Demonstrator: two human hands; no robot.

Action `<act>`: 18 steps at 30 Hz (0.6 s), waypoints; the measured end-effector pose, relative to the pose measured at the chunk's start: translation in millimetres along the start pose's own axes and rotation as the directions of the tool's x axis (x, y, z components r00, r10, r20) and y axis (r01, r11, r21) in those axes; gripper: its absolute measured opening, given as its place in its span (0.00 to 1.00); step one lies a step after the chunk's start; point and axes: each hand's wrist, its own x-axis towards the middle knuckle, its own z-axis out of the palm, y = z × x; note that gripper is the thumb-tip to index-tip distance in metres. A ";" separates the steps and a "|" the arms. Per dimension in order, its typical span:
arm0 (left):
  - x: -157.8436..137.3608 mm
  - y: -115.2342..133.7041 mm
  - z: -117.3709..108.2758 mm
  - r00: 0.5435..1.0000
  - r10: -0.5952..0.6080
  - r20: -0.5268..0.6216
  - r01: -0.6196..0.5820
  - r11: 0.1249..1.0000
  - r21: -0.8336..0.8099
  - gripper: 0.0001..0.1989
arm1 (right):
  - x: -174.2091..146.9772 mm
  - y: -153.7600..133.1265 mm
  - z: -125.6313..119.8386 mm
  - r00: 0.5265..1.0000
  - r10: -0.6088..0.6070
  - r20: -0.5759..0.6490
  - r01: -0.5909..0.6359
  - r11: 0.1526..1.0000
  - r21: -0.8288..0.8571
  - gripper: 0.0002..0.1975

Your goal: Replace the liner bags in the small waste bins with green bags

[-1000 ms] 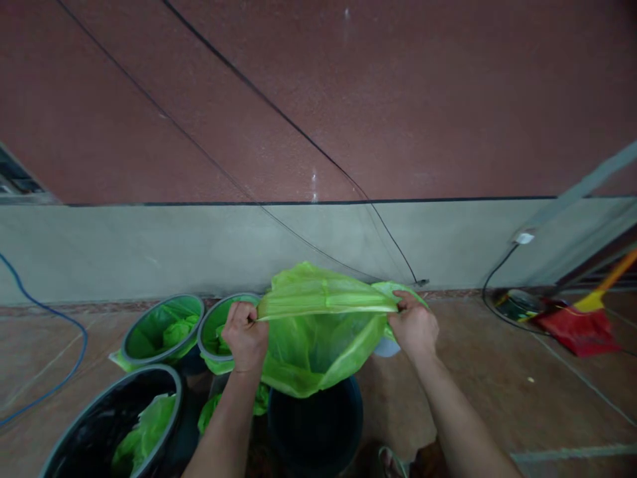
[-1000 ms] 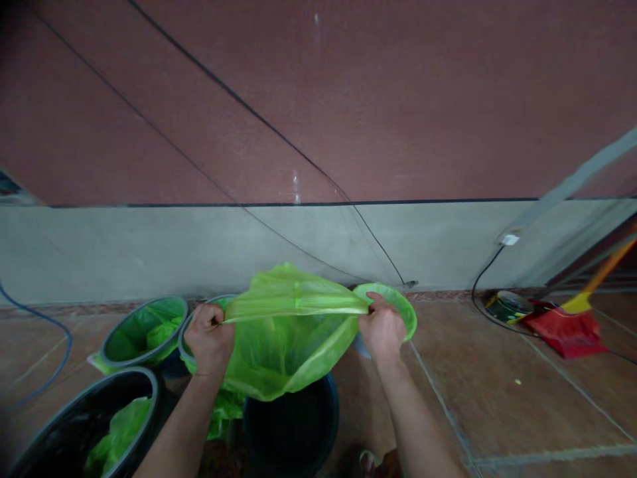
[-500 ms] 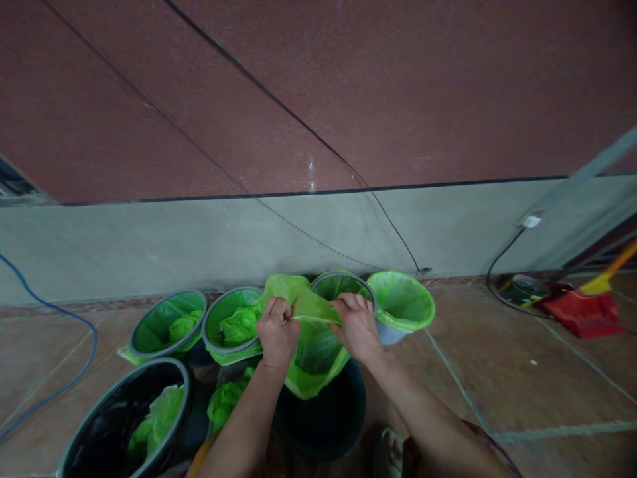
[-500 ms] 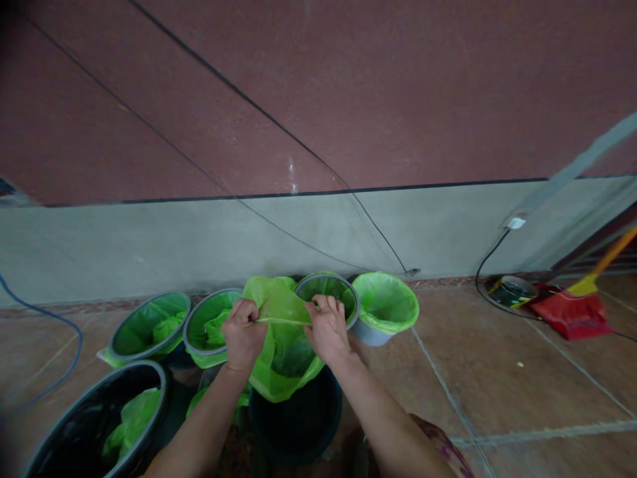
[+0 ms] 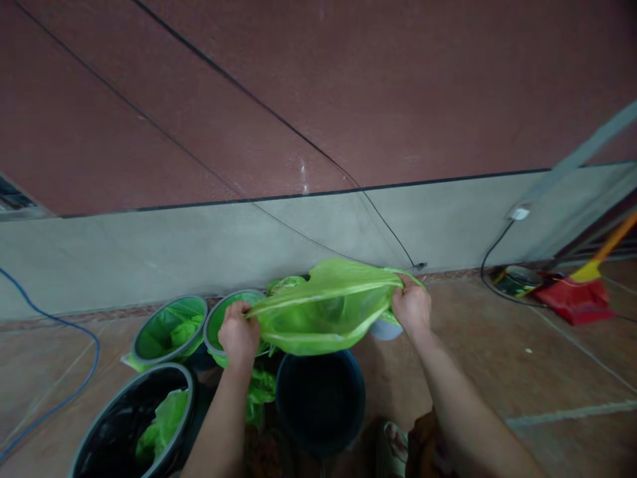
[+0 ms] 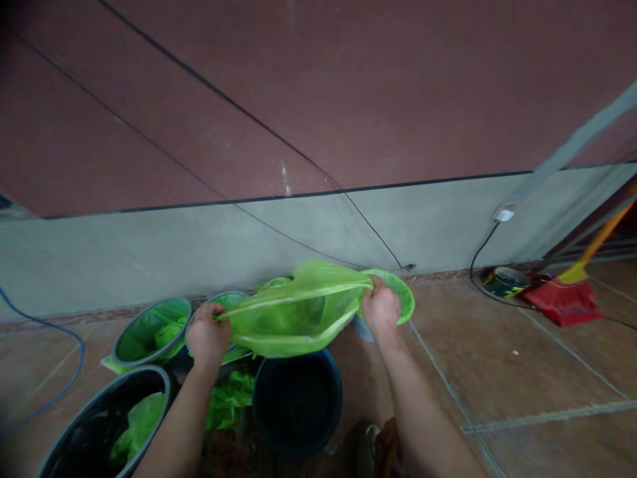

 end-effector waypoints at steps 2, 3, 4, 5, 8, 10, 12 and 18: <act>1.0 -13.1 -3.6 0.998 -0.045 0.042 0.045 0.999 0.001 0.10 | -1.2 9.2 -3.6 1.000 0.022 0.023 -0.023 0.999 0.034 0.23; 3.4 -16.0 -7.6 0.996 -0.066 0.058 0.067 0.998 -0.013 0.11 | -1.1 10.0 -8.2 0.999 0.018 0.037 -0.021 0.998 0.063 0.24; 8.0 -15.5 -14.2 0.994 -0.086 0.067 0.089 0.995 -0.035 0.12 | 0.4 7.7 -15.9 0.999 0.017 0.052 -0.022 0.995 0.098 0.24; 14.9 -11.6 -24.2 0.993 -0.106 0.057 0.110 0.992 -0.064 0.13 | 3.6 2.5 -27.1 0.998 0.019 0.062 -0.027 0.989 0.143 0.25; 45.8 16.4 -75.7 0.982 -0.129 -0.137 0.099 0.974 -0.206 0.19 | 21.2 -23.9 -80.8 1.000 -0.002 -0.012 0.006 0.942 0.337 0.30; 62.7 36.4 -117.5 0.907 -0.075 -0.413 -0.082 0.933 -0.350 0.24 | 29.9 -38.3 -121.2 0.956 -0.081 -0.281 0.201 0.880 0.431 0.30; 62.9 44.6 -146.1 0.742 -0.029 -0.670 -0.301 0.878 -0.372 0.25 | 25.2 -39.1 -147.6 0.836 -0.082 -0.542 0.347 0.845 0.407 0.29; -47.0 -16.3 -89.4 0.947 0.280 0.158 -0.240 0.943 -0.232 0.21 | -81.7 44.2 -95.4 0.994 -0.108 0.029 0.100 0.976 0.192 0.17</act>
